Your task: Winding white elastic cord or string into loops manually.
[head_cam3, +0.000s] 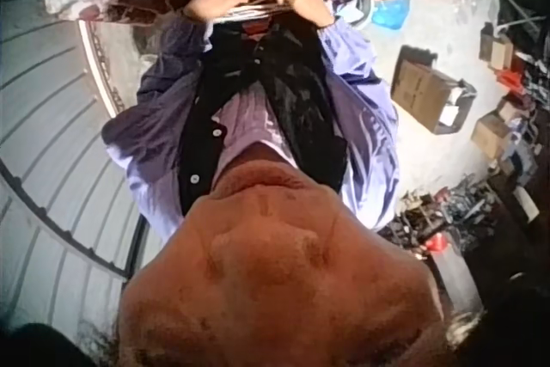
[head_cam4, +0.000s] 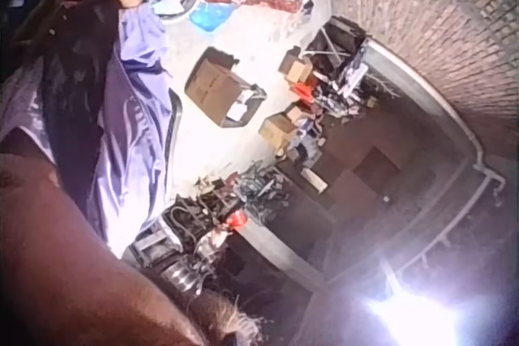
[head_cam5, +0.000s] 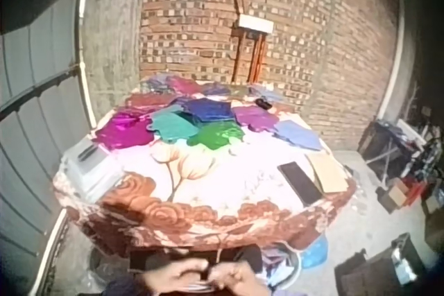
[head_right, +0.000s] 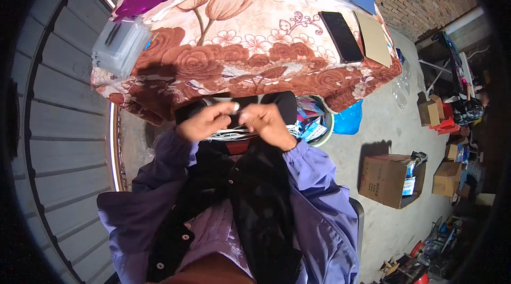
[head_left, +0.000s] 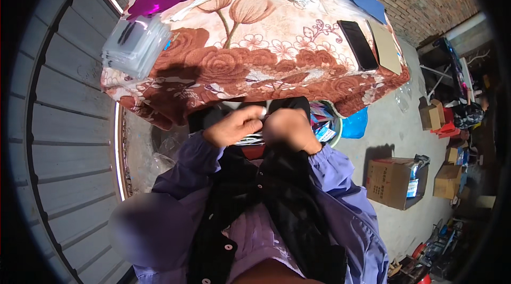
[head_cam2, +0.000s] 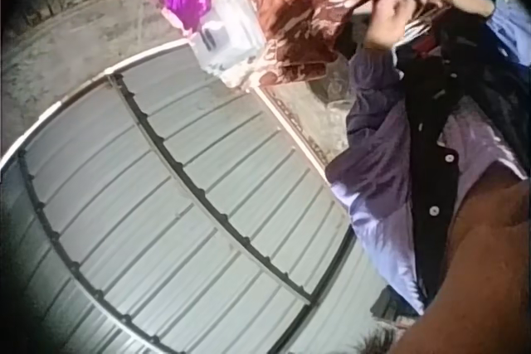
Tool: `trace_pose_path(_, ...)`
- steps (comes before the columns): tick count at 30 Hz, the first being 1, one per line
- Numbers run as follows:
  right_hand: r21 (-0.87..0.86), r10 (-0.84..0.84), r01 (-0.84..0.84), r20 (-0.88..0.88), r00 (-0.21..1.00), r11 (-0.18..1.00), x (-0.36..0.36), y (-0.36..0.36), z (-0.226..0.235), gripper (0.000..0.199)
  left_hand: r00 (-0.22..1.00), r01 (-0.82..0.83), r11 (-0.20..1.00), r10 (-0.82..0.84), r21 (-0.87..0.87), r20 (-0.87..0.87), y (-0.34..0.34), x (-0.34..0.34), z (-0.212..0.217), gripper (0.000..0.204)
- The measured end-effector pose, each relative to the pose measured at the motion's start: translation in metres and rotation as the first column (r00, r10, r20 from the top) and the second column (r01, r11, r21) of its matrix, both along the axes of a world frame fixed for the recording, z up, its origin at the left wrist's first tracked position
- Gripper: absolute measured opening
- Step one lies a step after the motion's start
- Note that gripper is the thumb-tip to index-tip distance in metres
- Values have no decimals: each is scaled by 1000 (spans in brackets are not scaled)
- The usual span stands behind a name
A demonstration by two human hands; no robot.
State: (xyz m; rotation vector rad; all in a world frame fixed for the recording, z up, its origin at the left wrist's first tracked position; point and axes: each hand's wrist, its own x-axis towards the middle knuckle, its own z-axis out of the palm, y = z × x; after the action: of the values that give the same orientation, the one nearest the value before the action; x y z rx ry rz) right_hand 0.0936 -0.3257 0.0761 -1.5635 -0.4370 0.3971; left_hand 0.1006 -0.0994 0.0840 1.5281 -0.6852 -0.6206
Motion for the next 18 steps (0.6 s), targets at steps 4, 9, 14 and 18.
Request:
trace_pose_path(4, -134, 57, -61, -30, 998, 989, 2, 0, -5, 28, 971, 70, 907, -157, -416, -178, 3, 0, 7, 35)
trace_pose_path(9, 64, 105, -96, -160, 982, 993, -4, -4, -8, 20, 914, -267, 946, 188, 183, 360, 0, -1, 10, 35)
trace_pose_path(14, -153, -21, 32, 70, 997, 988, 21, -38, -16, 26, 962, -107, 887, -22, -449, -273, 51, 2, 3, 18)
trace_pose_path(18, -235, -78, 89, 58, 995, 968, 28, -68, -42, 23, 751, -660, 22, 48, -751, -658, 115, 14, -22, 16)
